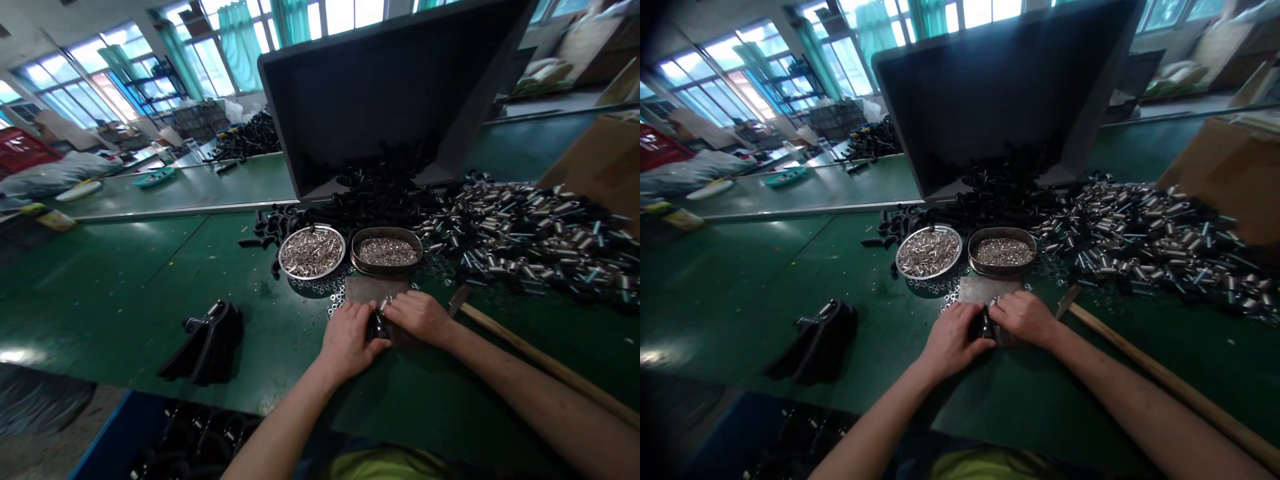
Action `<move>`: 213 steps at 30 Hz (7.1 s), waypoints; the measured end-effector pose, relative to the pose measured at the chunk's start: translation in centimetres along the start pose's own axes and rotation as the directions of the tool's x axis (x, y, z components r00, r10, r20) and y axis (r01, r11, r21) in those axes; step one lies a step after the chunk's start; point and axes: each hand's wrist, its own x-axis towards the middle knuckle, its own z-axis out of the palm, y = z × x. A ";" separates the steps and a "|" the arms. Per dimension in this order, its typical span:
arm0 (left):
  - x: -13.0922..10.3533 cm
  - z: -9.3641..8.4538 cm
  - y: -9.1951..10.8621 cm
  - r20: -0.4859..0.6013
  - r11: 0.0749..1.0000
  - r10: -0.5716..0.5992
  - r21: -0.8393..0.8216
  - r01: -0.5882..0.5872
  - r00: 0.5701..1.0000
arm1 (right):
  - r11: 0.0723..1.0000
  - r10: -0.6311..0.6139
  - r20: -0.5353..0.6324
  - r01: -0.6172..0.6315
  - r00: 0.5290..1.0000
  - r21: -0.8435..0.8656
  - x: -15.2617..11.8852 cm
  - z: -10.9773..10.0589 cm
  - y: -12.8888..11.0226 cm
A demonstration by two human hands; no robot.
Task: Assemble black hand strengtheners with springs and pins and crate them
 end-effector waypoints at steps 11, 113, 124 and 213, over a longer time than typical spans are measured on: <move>-0.5 0.9 0.1 -0.120 0.974 -0.185 -0.153 0.166 0.975 | 0.514 0.852 0.249 -0.825 0.460 -0.234 -14.2 -7.0 -0.1; -4.4 -1.7 3.9 0.188 0.238 -0.403 -0.924 0.301 0.896 | 0.524 0.628 0.072 -0.490 0.775 0.697 0.7 -6.6 -6.5; -4.8 -0.8 3.6 -0.083 0.659 -0.327 -0.734 0.164 0.941 | 0.071 0.580 0.566 -0.729 0.586 0.681 4.3 -6.0 -6.5; -0.1 0.2 -1.6 -0.201 0.957 0.067 0.291 -0.005 0.977 | 0.335 0.914 0.291 -0.930 0.283 -0.148 -13.7 -6.4 -0.2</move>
